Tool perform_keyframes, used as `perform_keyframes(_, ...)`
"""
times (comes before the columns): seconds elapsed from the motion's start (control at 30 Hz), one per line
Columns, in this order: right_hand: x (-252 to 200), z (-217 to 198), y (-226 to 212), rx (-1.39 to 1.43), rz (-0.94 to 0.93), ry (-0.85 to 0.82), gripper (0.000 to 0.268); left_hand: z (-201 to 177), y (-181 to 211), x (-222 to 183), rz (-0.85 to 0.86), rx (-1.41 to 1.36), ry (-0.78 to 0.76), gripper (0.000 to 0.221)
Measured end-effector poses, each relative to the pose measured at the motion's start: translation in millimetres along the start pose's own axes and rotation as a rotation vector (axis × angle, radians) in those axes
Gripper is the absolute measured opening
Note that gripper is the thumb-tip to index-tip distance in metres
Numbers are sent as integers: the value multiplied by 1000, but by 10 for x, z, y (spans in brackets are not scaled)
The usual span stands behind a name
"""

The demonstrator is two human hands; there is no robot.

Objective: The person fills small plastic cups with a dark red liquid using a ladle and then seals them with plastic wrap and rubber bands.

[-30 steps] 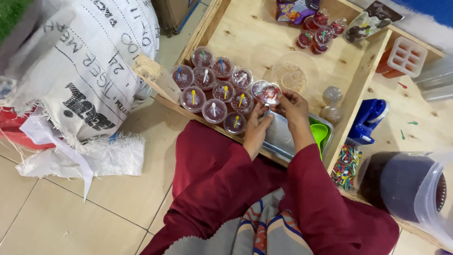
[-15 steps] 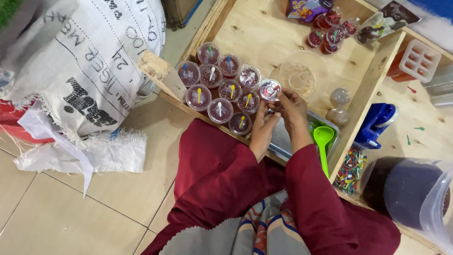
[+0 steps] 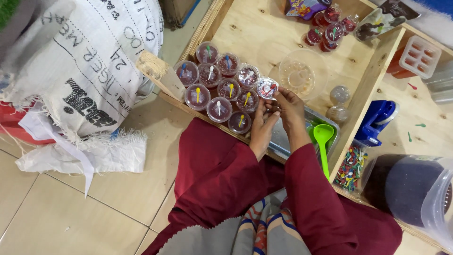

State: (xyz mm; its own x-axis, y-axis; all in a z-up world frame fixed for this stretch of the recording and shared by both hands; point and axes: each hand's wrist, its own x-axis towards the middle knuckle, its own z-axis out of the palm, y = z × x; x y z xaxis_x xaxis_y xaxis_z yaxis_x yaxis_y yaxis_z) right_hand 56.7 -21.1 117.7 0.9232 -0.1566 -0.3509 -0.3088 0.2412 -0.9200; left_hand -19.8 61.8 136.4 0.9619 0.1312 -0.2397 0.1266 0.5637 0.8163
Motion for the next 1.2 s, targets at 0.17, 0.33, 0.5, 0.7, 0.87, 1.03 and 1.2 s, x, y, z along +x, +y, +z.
perform_keyframes(0.17,-25,-16,2,2,9,1,41,-35,-66,12,7,36,-10,90)
perform_keyframes(0.33,-57,-80,-21,6,5,-5,39,-47,-68,-11,11,75,-17,88)
perform_keyframes(0.5,-218,-275,-59,-22,-47,20,36,-137,-285,-41,9,149,-52,83)
perform_keyframes(0.7,-362,-1003,241,-229,-169,44,24,-168,-737,-82,48,345,-143,71)
perform_keyframes(0.87,-696,-1510,14,-565,-208,114,15,10,-798,-198,91,519,-222,43)
perform_keyframes(1.03,-681,-1975,-242,-1112,-484,269,13,441,-632,-191,103,578,-333,12)
perform_keyframes(1.2,-364,-2294,-478,-1422,-717,374,28,856,-688,50,416,860,-481,29)
